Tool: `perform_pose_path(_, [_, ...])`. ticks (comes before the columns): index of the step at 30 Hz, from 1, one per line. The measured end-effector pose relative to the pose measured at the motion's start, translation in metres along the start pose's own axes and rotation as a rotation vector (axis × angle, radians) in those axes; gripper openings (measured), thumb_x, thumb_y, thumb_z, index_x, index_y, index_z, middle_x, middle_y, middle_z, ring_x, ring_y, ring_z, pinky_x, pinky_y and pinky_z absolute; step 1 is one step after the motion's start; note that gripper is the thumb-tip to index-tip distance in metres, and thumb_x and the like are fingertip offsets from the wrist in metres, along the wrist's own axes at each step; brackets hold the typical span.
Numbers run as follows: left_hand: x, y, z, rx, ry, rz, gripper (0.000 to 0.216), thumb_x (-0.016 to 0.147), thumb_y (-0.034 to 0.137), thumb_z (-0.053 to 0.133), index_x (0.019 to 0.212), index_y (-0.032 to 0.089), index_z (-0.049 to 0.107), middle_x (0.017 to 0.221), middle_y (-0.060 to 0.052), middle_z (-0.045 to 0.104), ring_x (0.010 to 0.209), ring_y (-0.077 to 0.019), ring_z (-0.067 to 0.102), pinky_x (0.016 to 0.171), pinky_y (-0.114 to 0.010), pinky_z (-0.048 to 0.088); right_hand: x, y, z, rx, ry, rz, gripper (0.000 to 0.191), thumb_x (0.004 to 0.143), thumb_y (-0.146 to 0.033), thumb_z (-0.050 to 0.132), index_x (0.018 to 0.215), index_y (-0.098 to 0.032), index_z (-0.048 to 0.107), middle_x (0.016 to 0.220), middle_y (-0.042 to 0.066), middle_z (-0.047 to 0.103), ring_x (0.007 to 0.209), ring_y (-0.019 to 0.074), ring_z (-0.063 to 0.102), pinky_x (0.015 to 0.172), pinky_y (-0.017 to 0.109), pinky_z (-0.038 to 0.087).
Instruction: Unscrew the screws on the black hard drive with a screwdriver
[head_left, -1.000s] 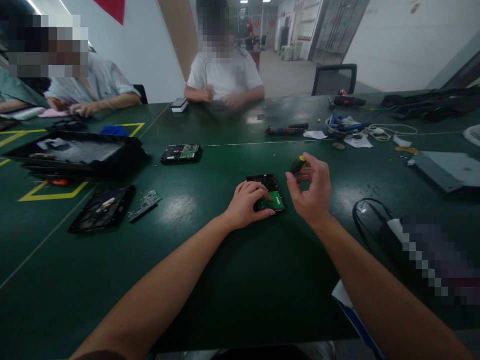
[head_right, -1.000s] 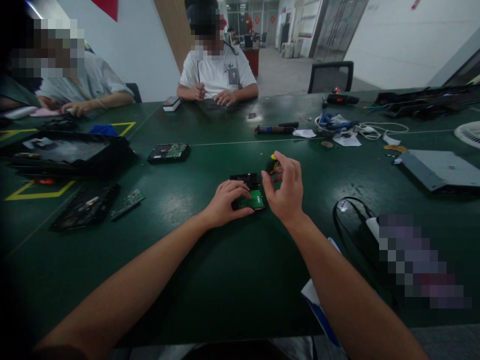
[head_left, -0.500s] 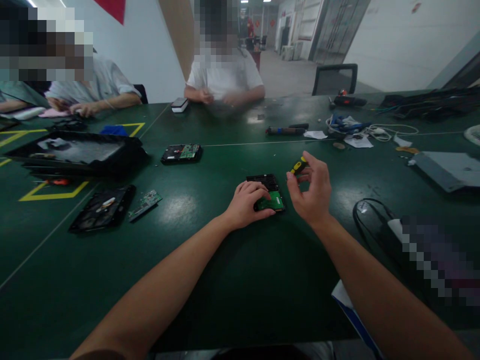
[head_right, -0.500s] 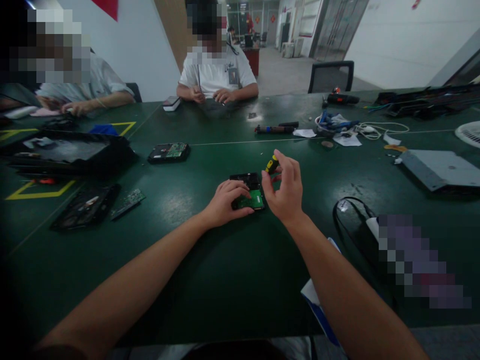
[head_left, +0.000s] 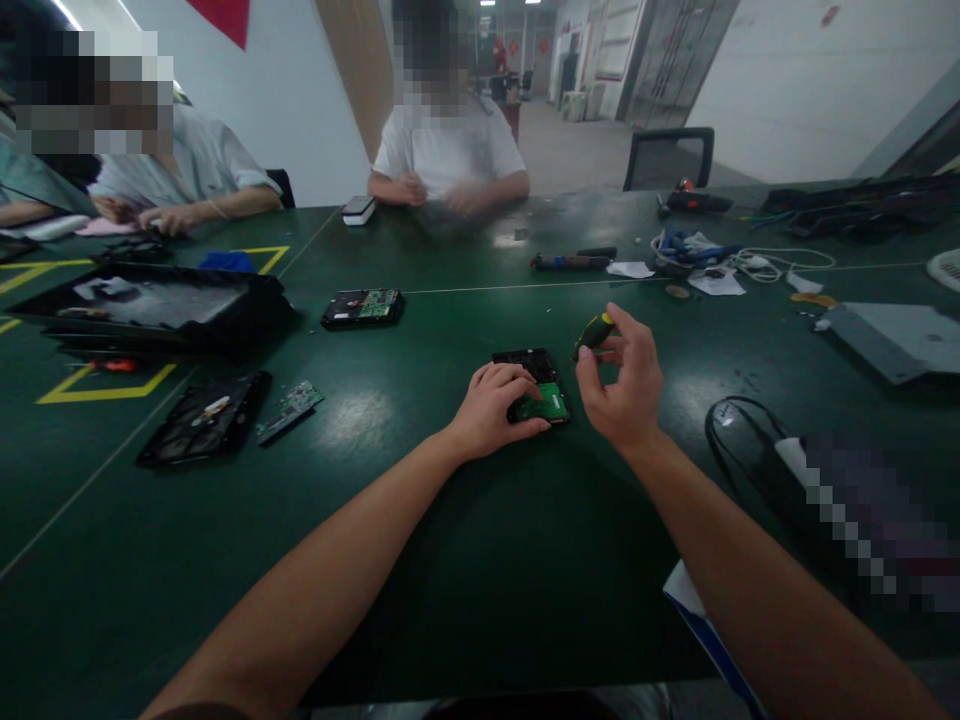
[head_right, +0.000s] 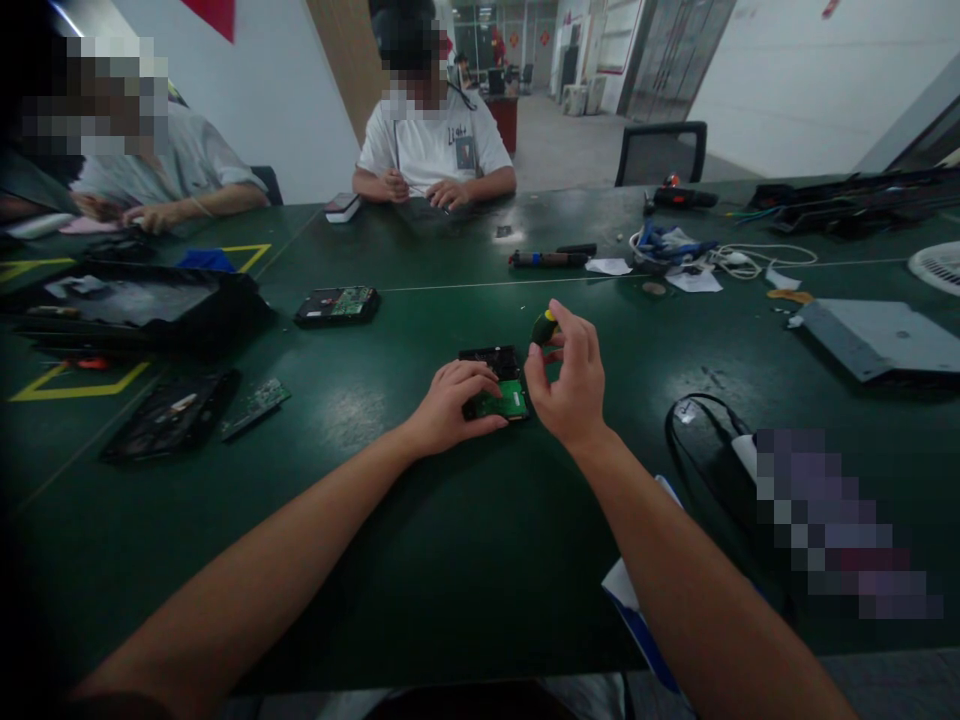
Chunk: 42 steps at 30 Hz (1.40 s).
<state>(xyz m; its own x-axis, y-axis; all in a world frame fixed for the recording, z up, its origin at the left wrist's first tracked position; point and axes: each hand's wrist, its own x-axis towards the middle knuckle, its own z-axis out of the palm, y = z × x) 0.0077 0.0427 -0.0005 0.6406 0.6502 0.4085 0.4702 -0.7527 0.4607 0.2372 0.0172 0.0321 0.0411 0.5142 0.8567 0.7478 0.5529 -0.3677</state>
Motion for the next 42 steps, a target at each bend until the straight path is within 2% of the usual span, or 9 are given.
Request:
perform_pose_path(3, [0.0003, 0.0000, -0.0005, 0.002, -0.005, 0.004, 0.042, 0.091, 0.056, 0.079, 0.118, 0.026, 0.069, 0.136, -0.007, 0.068, 0.135, -0.0303, 0.059, 0.122, -0.055, 0.035, -0.0005, 0.0012, 0.0005, 0.005, 0.021, 0.009, 0.064, 0.097, -0.028, 0.067, 0.156, -0.032, 0.045, 0.133, 0.012, 0.058, 0.089, 0.0220, 0.069, 0.065, 0.039, 0.067])
perform_pose_path(9, [0.0006, 0.0010, -0.0006, 0.008, -0.006, -0.012, 0.042, 0.090, 0.056, 0.080, 0.118, 0.027, 0.069, 0.136, -0.007, 0.069, 0.134, -0.0308, 0.059, 0.120, -0.055, 0.036, -0.0020, 0.0022, 0.0012, 0.003, -0.023, 0.015, 0.066, 0.099, -0.027, 0.061, 0.161, -0.033, 0.039, 0.140, 0.013, 0.059, 0.094, 0.0232, 0.071, 0.073, 0.041, 0.069])
perform_pose_path(14, [0.0006, 0.0018, -0.0014, 0.007, -0.013, -0.015, 0.041, 0.090, 0.055, 0.080, 0.118, 0.027, 0.069, 0.136, -0.007, 0.069, 0.134, -0.0308, 0.059, 0.122, -0.055, 0.035, -0.0014, 0.0013, 0.0007, -0.009, -0.006, 0.029, 0.065, 0.098, -0.030, 0.066, 0.158, -0.032, 0.042, 0.138, 0.012, 0.059, 0.091, 0.0218, 0.071, 0.068, 0.038, 0.069])
perform_pose_path(18, [0.0007, 0.0030, -0.0024, 0.007, -0.014, -0.020, 0.042, 0.090, 0.055, 0.080, 0.118, 0.027, 0.069, 0.136, -0.007, 0.069, 0.134, -0.0308, 0.059, 0.123, -0.056, 0.034, -0.0010, 0.0003, 0.0004, -0.006, -0.031, 0.010, 0.067, 0.098, -0.025, 0.062, 0.161, -0.031, 0.041, 0.142, 0.012, 0.060, 0.096, 0.0223, 0.072, 0.074, 0.038, 0.070])
perform_pose_path(24, [0.0012, 0.0038, -0.0034, -0.002, -0.020, -0.023, 0.042, 0.090, 0.056, 0.080, 0.118, 0.027, 0.069, 0.136, -0.007, 0.068, 0.135, -0.0307, 0.059, 0.122, -0.055, 0.035, -0.0006, 0.0013, 0.0002, 0.013, -0.001, 0.017, 0.064, 0.096, -0.026, 0.066, 0.157, -0.031, 0.045, 0.137, 0.011, 0.058, 0.086, 0.0186, 0.070, 0.065, 0.035, 0.068])
perform_pose_path(30, [0.0016, 0.0032, -0.0032, -0.015, -0.028, -0.036, 0.041, 0.089, 0.056, 0.080, 0.118, 0.028, 0.070, 0.136, -0.007, 0.068, 0.135, -0.0318, 0.058, 0.124, -0.057, 0.033, 0.0000, 0.0001, -0.0006, -0.013, -0.032, 0.020, 0.067, 0.096, -0.025, 0.063, 0.159, -0.031, 0.041, 0.141, 0.012, 0.059, 0.093, 0.0219, 0.070, 0.069, 0.038, 0.069])
perform_pose_path(34, [0.0016, 0.0026, -0.0027, -0.015, -0.029, -0.036, 0.042, 0.089, 0.056, 0.081, 0.118, 0.028, 0.070, 0.136, -0.007, 0.068, 0.135, -0.0312, 0.058, 0.123, -0.056, 0.034, 0.0015, 0.0011, -0.0023, -0.045, -0.028, 0.028, 0.068, 0.094, -0.026, 0.066, 0.158, -0.030, 0.044, 0.136, 0.012, 0.059, 0.088, 0.0201, 0.069, 0.063, 0.035, 0.067])
perform_pose_path(42, [0.0014, 0.0033, -0.0031, -0.001, -0.017, -0.027, 0.041, 0.090, 0.056, 0.079, 0.118, 0.027, 0.069, 0.136, -0.007, 0.068, 0.135, -0.0309, 0.058, 0.122, -0.055, 0.034, 0.0030, 0.0020, -0.0028, -0.036, -0.023, -0.030, 0.067, 0.095, -0.024, 0.065, 0.158, -0.029, 0.044, 0.136, 0.013, 0.060, 0.087, 0.0203, 0.069, 0.064, 0.036, 0.068])
